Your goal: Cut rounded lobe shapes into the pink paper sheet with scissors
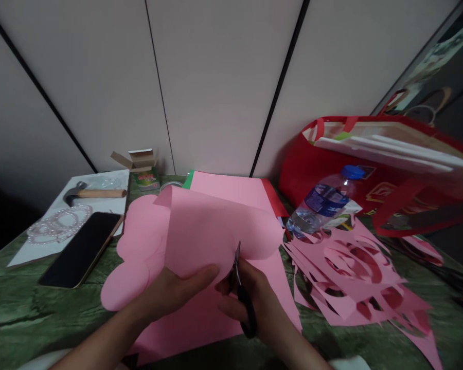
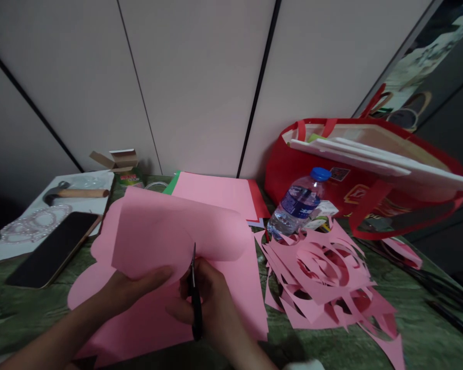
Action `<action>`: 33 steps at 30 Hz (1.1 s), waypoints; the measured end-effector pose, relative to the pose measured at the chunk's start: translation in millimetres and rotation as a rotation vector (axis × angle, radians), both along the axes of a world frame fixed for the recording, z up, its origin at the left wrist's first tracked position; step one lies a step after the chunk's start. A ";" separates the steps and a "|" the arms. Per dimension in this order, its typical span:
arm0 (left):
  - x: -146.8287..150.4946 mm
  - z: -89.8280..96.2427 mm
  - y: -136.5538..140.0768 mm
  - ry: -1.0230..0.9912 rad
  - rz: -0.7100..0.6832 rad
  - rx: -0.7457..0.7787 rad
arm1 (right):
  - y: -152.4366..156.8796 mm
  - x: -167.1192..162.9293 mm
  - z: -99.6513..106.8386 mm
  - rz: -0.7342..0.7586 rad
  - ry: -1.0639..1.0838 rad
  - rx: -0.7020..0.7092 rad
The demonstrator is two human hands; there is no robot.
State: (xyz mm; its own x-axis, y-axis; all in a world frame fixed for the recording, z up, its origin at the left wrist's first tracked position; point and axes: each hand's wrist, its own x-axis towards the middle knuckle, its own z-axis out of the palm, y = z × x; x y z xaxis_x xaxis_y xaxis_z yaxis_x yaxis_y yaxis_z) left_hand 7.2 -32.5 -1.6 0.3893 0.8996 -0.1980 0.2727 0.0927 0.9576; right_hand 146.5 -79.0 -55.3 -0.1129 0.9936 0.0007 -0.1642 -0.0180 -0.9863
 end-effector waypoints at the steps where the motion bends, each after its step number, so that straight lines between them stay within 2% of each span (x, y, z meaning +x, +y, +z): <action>1: 0.1 -0.4 -0.4 0.011 0.009 0.005 | 0.2 -0.1 0.0 0.001 -0.006 -0.002; 11: 0.0 -6.0 -0.8 0.011 0.007 0.022 | -0.7 -2.3 -3.9 -0.029 0.011 -0.069; 17: -1.8 -9.7 0.4 0.010 0.016 0.037 | -0.2 -2.4 -5.0 -0.027 0.020 -0.050; 27: -2.4 -18.5 1.5 0.039 0.111 0.045 | 0.2 -3.4 -2.3 -0.037 0.044 -0.031; 33: -3.0 -20.6 2.7 0.016 0.110 0.034 | 0.2 -4.3 -4.4 -0.045 0.076 -0.025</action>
State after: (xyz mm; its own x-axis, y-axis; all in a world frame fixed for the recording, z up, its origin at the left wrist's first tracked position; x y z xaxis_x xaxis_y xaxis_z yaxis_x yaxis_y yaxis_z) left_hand 4.1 -29.8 -22.2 0.2846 0.9430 -0.1725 0.2783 0.0909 0.9562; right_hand 142.2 -78.8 -59.7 -0.0685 0.9975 -0.0178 -0.2397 -0.0338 -0.9703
